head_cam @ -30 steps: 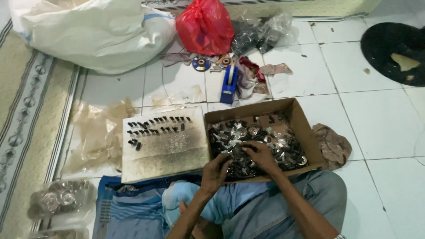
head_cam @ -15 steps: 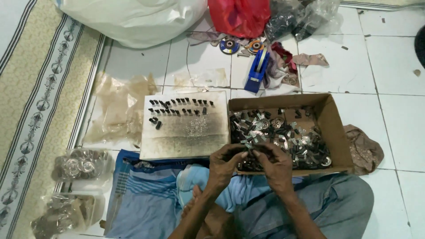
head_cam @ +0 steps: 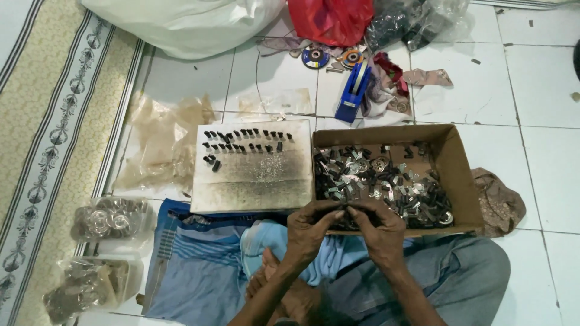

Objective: The person is picking up small metal components from a cardboard box and arranging them in neat rows on a white board.

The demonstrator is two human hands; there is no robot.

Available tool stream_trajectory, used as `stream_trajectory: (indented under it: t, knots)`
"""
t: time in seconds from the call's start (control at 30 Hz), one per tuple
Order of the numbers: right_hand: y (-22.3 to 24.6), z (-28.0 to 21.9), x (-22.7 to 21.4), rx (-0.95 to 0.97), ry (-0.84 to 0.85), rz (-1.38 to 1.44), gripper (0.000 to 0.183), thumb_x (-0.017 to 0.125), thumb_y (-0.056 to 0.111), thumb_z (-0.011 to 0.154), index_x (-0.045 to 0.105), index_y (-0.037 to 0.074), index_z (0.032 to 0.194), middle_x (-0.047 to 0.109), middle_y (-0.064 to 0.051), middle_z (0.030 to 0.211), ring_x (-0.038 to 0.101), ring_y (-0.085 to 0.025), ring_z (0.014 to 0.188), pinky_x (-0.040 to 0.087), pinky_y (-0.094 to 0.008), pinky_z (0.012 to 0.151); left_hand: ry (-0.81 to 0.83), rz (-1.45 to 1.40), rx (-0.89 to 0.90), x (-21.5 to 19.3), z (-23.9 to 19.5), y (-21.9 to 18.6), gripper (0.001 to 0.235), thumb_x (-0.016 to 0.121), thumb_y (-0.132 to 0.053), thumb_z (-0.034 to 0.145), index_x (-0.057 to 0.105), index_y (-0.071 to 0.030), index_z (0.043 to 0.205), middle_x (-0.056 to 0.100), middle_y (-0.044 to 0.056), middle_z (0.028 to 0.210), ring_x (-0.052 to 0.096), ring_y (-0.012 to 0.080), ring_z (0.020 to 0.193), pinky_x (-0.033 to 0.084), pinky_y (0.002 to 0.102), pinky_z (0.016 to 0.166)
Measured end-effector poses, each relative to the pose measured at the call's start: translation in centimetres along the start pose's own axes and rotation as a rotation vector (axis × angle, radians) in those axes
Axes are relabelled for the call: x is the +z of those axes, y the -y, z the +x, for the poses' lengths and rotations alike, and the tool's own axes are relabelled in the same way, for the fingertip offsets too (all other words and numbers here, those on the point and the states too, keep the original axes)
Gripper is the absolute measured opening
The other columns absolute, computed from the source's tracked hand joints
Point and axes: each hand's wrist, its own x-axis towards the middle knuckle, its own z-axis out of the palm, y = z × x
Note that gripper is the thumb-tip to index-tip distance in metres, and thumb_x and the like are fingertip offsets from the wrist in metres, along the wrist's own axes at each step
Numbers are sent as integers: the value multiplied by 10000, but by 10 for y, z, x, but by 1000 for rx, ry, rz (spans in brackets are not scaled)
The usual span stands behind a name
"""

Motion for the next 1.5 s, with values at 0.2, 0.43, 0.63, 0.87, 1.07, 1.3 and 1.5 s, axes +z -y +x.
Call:
stream_trajectory:
  t: [0.2, 0.43, 0.63, 0.87, 1.07, 1.3, 1.5]
  knots:
    - [3, -6, -11, 49, 152, 11, 206, 658, -79, 879, 758, -1, 1041, 734, -81, 1098, 657, -136, 792, 518, -219, 658, -71, -274, -147, 2, -4, 23, 227, 767, 38, 853, 753, 82, 1075, 790, 163, 888, 729, 172, 722, 613, 252, 684]
    - [10, 4, -29, 46, 281, -47, 215, 662, -105, 808, 793, -20, 955, 757, -94, 1030, 621, -118, 689, 452, -197, 579, 25, -141, -117, -3, -5, 21, 234, 739, 42, 852, 787, 17, 1080, 812, 143, 992, 730, 136, 739, 607, 203, 670]
    - [13, 8, -36, -164, 457, -302, 215, 661, -91, 779, 774, 31, 916, 748, -23, 869, 503, -90, 565, 386, -229, 502, 91, 39, -37, -5, -11, 12, 183, 732, 50, 866, 763, 68, 1046, 785, 117, 865, 684, 116, 678, 556, 232, 583]
    - [-15, -6, -5, 170, 295, -200, 272, 671, -18, 894, 725, -6, 1161, 775, -101, 974, 719, -170, 820, 574, -270, 733, -23, -290, -208, -6, -19, 44, 296, 639, -44, 982, 709, 52, 1253, 758, 116, 974, 691, 125, 813, 613, 228, 774]
    - [-16, -8, 60, -73, 242, -335, 250, 673, -14, 875, 741, 20, 1113, 747, -70, 1037, 673, -172, 832, 531, -271, 744, -289, -276, -182, -31, -18, 61, 319, 615, -43, 969, 707, 53, 1259, 755, 85, 971, 662, 90, 754, 560, 195, 676]
    - [-40, 16, 153, -454, 313, -380, 163, 688, 44, 1005, 747, 125, 1133, 737, -84, 964, 721, -326, 865, 608, -447, 772, -541, -174, -41, -68, -14, 77, 526, 613, -186, 1062, 476, 113, 1473, 743, 336, 973, 704, 223, 886, 600, 375, 730]
    - [-80, 64, 226, -618, 533, -395, 153, 692, 37, 985, 727, 86, 1125, 709, -94, 977, 706, -336, 913, 580, -427, 767, -435, -103, -110, -130, 12, 42, 743, 498, -432, 1077, 244, 9, 1619, 435, 385, 1499, 481, 458, 1381, 431, 576, 1118]
